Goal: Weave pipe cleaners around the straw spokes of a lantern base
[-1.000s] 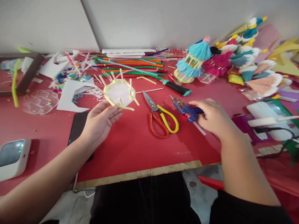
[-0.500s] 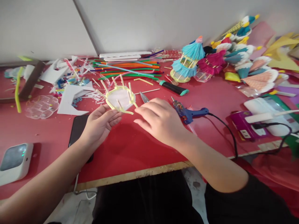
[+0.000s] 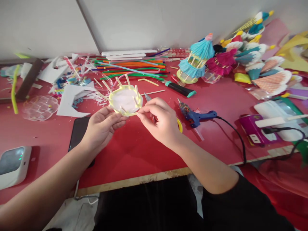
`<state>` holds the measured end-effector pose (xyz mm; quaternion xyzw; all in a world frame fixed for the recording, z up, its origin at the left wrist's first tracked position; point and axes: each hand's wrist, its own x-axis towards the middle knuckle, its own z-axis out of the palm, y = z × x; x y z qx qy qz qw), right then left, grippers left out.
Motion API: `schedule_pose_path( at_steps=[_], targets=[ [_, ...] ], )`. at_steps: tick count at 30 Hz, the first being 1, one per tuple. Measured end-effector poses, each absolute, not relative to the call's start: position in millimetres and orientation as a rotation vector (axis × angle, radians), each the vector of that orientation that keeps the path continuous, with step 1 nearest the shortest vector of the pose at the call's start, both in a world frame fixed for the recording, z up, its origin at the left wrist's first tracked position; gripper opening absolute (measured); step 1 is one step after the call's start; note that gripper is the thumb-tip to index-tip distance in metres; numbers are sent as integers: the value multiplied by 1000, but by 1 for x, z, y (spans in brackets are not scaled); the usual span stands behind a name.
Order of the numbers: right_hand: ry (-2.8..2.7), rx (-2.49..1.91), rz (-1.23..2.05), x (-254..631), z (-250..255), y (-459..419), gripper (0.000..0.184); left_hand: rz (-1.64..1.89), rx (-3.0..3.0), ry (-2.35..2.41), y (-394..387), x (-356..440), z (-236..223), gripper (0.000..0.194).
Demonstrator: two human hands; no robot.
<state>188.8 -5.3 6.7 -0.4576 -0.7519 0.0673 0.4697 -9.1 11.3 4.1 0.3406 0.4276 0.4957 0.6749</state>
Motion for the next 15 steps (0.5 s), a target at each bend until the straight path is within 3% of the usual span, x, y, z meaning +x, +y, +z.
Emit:
schedule_pose_path(
  at_steps=[5, 15],
  targets=[
    [-1644, -1218, 401, 185, 6, -5, 4, 1093, 849, 958, 9, -9, 2, 28],
    [-1583, -1253, 389, 185, 8, -5, 6, 1057, 916, 985, 10, -8, 3, 33]
  ],
)
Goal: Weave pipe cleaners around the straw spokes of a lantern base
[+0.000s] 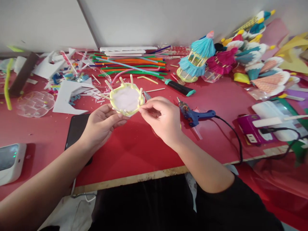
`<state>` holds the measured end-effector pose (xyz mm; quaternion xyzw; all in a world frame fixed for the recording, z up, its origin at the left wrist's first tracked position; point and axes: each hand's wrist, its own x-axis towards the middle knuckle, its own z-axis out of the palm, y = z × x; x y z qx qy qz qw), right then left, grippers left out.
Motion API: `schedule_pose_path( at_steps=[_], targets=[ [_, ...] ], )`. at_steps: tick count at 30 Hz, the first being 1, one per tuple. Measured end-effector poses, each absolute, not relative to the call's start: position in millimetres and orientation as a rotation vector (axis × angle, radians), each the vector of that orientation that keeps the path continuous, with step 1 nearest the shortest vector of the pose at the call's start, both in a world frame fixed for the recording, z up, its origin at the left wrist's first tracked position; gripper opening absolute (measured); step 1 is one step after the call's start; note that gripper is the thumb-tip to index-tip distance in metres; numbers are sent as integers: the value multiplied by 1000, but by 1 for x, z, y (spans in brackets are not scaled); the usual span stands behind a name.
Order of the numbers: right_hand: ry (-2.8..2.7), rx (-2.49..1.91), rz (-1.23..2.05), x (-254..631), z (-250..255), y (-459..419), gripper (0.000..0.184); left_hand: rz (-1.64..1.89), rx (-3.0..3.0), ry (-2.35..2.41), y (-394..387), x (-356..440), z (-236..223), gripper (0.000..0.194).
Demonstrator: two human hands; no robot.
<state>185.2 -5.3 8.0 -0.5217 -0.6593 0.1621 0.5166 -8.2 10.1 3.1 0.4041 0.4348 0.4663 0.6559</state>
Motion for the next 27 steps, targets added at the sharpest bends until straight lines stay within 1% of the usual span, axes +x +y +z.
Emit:
schedule_pose_path(
  at_steps=[5, 10, 17, 19, 23, 27],
  targets=[
    [-1565, -1264, 408, 184, 7, -6, 6, 1046, 939, 999, 11, -8, 4, 26],
    [-1504, -1260, 480, 183, 4, -5, 8, 1043, 955, 973, 11, -8, 5, 24],
    [-1392, -1259, 743, 188, -4, -2, 9, 1040, 992, 973, 9, -8, 6, 23],
    [-1431, -1264, 727, 190, -1, -1, 10, 1040, 990, 967, 9, -8, 6, 22],
    [-1589, -1316, 669, 195, 7, -1, 3, 1026, 986, 993, 9, -8, 6, 24],
    [-1654, -1326, 659, 199, 11, -3, 4, 1010, 992, 996, 9, -8, 6, 24]
  ],
)
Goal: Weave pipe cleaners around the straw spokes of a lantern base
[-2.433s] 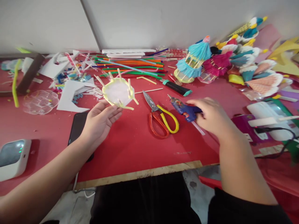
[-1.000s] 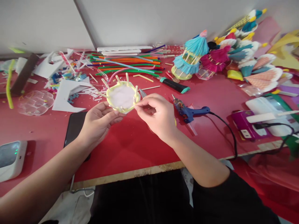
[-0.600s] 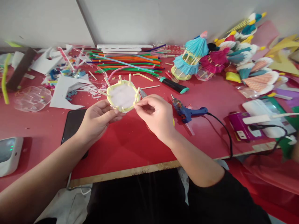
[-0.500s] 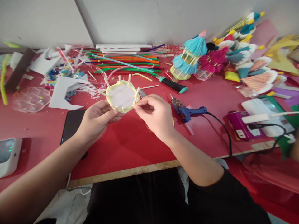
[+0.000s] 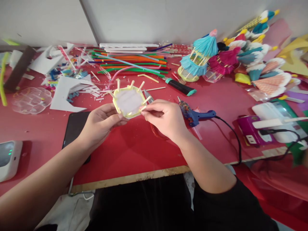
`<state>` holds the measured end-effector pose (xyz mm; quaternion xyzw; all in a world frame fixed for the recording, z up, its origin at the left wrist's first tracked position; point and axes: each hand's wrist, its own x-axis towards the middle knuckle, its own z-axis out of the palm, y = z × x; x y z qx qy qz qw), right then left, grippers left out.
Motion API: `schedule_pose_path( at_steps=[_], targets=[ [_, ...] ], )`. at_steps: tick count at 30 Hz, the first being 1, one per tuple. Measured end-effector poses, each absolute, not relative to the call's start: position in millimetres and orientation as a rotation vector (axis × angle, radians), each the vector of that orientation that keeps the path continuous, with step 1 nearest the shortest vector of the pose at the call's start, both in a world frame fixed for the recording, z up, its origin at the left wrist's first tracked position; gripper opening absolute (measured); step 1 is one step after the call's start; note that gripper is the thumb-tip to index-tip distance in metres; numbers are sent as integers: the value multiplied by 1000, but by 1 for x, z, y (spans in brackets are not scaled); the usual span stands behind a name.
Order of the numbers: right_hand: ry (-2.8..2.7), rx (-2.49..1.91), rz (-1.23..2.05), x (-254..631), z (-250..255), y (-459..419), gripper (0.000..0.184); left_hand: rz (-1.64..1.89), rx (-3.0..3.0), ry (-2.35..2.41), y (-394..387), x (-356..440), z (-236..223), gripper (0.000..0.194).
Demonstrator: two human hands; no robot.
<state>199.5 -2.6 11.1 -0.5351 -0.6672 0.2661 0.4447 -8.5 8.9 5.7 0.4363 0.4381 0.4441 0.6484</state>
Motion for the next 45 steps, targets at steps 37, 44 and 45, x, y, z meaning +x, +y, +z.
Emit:
schedule_pose_path(
  at_steps=[37, 44, 45],
  targets=[
    [-1447, -1155, 587, 163, -13, -22, 14, 1175, 1176, 903, 2, -1, -2, 42],
    [-1526, -1092, 545, 164, -8, -21, 17, 1210, 1229, 863, 6, -2, -6, 37],
    [-1548, -1083, 540, 165, -7, -21, 17, 1204, 1226, 869, 5, -2, -5, 36]
  ],
)
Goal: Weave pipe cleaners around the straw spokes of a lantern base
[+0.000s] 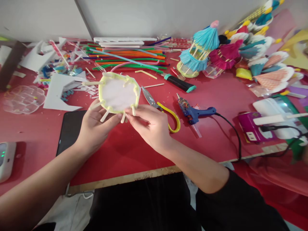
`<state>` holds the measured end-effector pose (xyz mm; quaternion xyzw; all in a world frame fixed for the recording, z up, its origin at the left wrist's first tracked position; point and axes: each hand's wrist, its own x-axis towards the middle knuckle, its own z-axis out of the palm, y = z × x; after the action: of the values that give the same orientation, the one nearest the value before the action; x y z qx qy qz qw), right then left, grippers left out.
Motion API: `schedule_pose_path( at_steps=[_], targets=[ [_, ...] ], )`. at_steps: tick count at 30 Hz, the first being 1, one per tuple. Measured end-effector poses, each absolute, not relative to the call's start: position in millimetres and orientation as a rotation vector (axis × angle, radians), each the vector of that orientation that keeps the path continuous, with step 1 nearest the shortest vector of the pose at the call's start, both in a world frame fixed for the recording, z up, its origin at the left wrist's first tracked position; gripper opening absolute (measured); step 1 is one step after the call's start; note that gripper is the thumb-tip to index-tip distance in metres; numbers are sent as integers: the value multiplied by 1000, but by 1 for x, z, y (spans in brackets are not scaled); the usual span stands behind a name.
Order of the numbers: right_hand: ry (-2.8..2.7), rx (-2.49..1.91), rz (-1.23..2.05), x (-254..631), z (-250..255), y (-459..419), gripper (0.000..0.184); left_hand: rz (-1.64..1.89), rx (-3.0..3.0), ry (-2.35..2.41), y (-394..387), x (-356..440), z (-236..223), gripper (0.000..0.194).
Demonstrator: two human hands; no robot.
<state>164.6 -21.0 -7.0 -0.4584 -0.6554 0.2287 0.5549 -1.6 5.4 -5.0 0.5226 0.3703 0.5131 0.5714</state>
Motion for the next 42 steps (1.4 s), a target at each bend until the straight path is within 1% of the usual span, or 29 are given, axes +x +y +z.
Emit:
schedule_pose_path(
  at_steps=[6, 13, 24, 31, 34, 36, 39, 42],
  targets=[
    [-1557, -1084, 534, 166, -4, -21, 18, 1195, 1190, 878, 4, -1, -4, 38],
    [-1462, -1104, 624, 164, -5, -22, 17, 1247, 1140, 923, 2, 0, -5, 50],
    [-1450, -1145, 542, 159, -5, -22, 13, 1277, 1196, 903, 3, 4, -5, 45],
    [-1285, -1147, 659, 157, -6, -19, 13, 1156, 1238, 839, 2, 5, -2, 54],
    [-1224, -1131, 738, 159, -7, -16, 13, 1116, 1221, 927, 0, 4, 1, 51],
    [-1201, -1138, 764, 160, -8, -14, 13, 1038, 1255, 973, -1, 3, 1, 45],
    [-1212, -1129, 774, 161, -9, -14, 13, 882, 1311, 947, 0, 3, 1, 37],
    [-1231, -1106, 773, 160, -10, -16, 12, 865, 1308, 945, 1, 2, 0, 34]
  ],
)
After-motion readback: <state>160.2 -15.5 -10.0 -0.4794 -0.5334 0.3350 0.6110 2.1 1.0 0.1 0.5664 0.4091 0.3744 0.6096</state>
